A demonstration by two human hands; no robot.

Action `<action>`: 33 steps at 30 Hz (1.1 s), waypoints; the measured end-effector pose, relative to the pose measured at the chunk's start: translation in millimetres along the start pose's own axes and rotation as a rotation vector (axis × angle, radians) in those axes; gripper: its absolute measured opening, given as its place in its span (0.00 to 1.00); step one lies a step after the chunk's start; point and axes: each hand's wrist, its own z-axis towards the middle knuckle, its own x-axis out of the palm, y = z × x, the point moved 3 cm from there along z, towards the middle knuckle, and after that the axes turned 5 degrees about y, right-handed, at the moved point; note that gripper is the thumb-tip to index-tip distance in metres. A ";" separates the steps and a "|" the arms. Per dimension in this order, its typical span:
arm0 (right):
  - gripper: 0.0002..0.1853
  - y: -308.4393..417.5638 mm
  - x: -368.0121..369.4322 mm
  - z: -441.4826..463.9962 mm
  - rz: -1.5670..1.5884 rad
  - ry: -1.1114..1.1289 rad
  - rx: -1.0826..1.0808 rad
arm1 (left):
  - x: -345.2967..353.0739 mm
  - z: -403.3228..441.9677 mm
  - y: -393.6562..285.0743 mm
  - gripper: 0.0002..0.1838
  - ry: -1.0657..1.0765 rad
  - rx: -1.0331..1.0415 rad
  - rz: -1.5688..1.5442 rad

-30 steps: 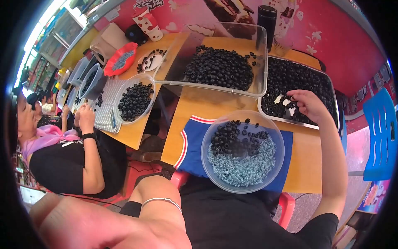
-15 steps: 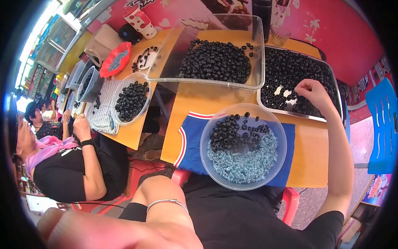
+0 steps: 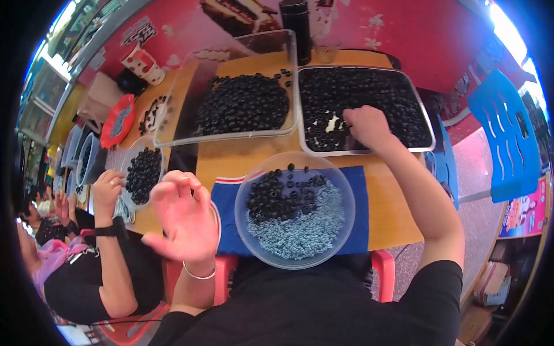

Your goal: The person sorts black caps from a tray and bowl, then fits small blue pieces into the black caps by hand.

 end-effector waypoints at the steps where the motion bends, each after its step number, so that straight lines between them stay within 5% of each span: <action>1: 0.05 -2.5 3.9 0.3 0.006 -0.028 -0.006 | -17.1 -9.4 12.2 0.37 -0.063 -0.054 0.098; 4: 0.07 -5.0 0.3 -4.0 0.163 -0.032 0.016 | -62.6 -38.8 41.7 0.34 -0.189 -0.208 0.330; 8: 0.08 -30.3 -13.6 -4.9 1.140 0.148 0.319 | -98.2 -67.6 62.3 0.28 -0.165 -0.370 0.531; 9: 0.08 -35.9 -18.2 -4.8 1.630 0.200 0.318 | -102.8 -73.6 66.8 0.23 -0.166 -0.375 0.544; 12: 0.08 -36.9 -27.2 -15.6 2.093 0.063 0.397 | -115.2 -83.8 76.7 0.20 -0.164 -0.420 0.540; 15: 0.09 -66.9 -14.0 -12.3 2.048 0.455 0.045 | -114.5 -84.8 77.2 0.17 -0.187 -0.433 0.537; 18: 0.07 -28.6 -43.0 -20.9 0.526 0.295 0.179 | -115.4 -84.7 76.8 0.15 -0.185 -0.445 0.541; 22: 0.06 -24.6 -22.4 -20.1 0.003 0.159 0.134 | -113.7 -84.4 76.3 0.12 -0.182 -0.446 0.529; 33: 0.05 -14.4 -7.0 -8.9 -0.156 0.236 0.006 | -112.3 -84.1 75.9 0.09 -0.203 -0.450 0.522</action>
